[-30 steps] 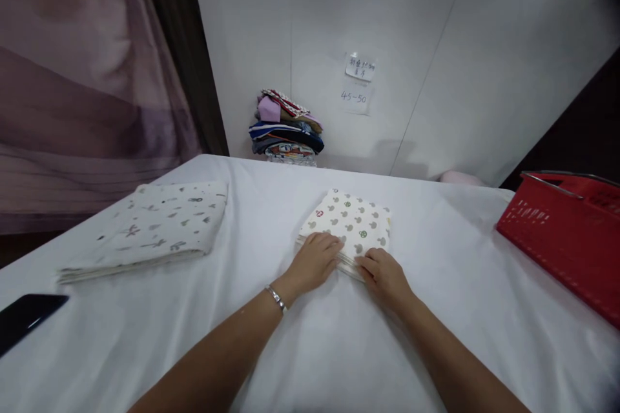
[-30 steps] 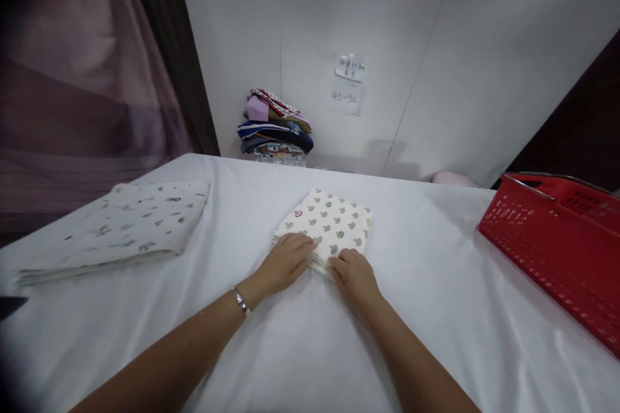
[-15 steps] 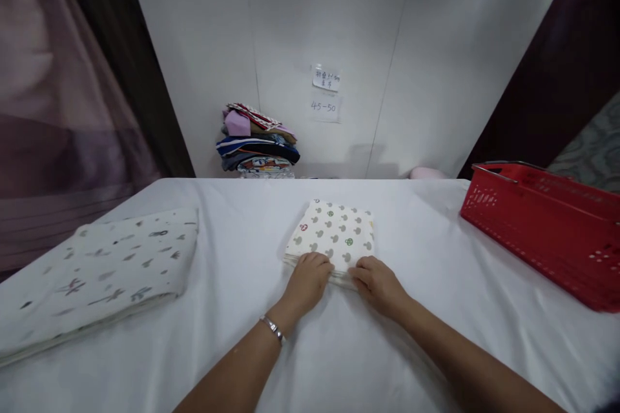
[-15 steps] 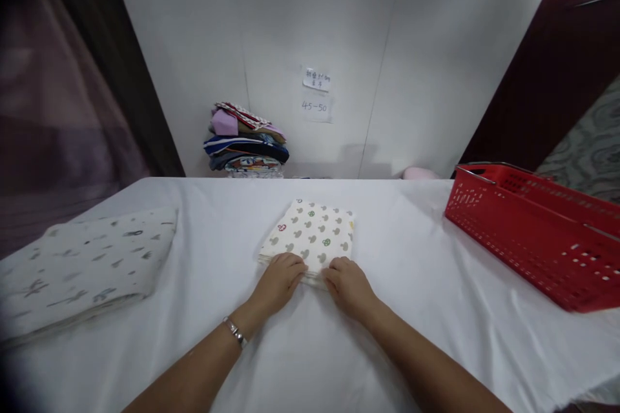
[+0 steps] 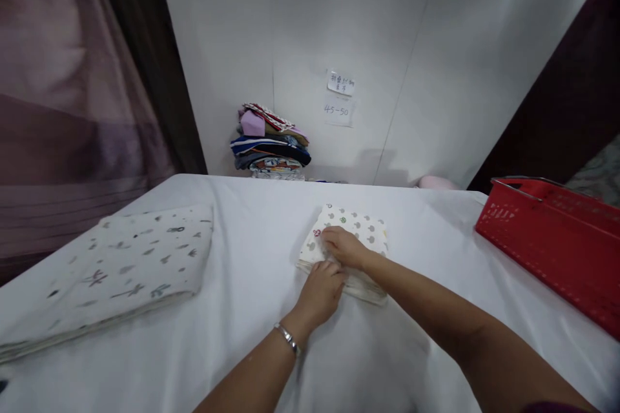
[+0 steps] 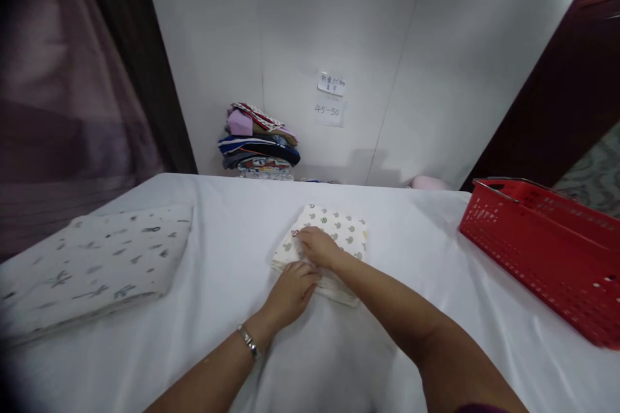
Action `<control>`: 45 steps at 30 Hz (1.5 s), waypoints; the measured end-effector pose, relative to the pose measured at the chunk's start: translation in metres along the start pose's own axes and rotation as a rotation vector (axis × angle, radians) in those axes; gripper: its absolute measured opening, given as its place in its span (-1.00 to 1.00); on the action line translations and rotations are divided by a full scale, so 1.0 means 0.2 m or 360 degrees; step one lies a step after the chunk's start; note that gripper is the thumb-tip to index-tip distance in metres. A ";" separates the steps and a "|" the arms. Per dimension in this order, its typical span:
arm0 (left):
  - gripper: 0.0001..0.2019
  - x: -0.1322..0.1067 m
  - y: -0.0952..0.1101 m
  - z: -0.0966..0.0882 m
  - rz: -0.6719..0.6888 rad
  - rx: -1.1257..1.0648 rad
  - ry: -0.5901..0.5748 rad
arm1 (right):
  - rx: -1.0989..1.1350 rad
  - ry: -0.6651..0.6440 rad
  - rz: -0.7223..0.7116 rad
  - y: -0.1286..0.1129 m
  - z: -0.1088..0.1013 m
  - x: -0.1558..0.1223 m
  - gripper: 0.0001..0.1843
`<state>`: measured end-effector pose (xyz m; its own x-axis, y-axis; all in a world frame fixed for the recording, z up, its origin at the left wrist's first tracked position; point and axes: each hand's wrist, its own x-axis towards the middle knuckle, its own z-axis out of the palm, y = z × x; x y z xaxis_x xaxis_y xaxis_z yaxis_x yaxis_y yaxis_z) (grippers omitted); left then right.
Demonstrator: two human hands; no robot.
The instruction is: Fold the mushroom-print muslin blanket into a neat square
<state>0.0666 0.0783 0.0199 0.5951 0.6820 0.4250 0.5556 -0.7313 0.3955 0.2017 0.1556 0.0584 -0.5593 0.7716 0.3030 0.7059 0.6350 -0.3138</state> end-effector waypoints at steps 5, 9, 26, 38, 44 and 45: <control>-0.84 -0.01 0.02 -0.01 -0.0070 -0.0037 0.0008 | -0.0175 -0.0260 0.0012 0.08 0.13 0.17 -0.51; -0.91 0.00 0.02 -0.01 -0.0102 -0.0071 -0.0002 | -0.0244 -0.0341 0.0005 0.09 0.21 0.19 -0.48; -0.79 -0.01 -0.14 -0.09 -0.0467 0.0166 0.0219 | -0.0091 -0.0400 0.0128 0.18 0.10 0.28 -0.39; -0.78 0.00 -0.13 -0.08 -0.0541 0.0203 0.0201 | -0.0019 -0.0416 0.0286 0.33 0.13 0.35 -0.40; -0.74 0.00 -0.13 -0.07 -0.0539 0.0180 0.0237 | -0.0049 -0.0384 0.0834 0.52 -0.05 0.38 -0.35; -0.73 0.00 -0.13 -0.08 -0.0542 0.0180 0.0239 | -0.0049 -0.0429 0.0880 0.56 -0.07 0.38 -0.32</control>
<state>0.0440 0.0980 0.0224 0.2784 0.8720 0.4027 0.7722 -0.4525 0.4461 0.2437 0.2848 0.0584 -0.1941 0.9715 -0.1364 0.9327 0.1397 -0.3324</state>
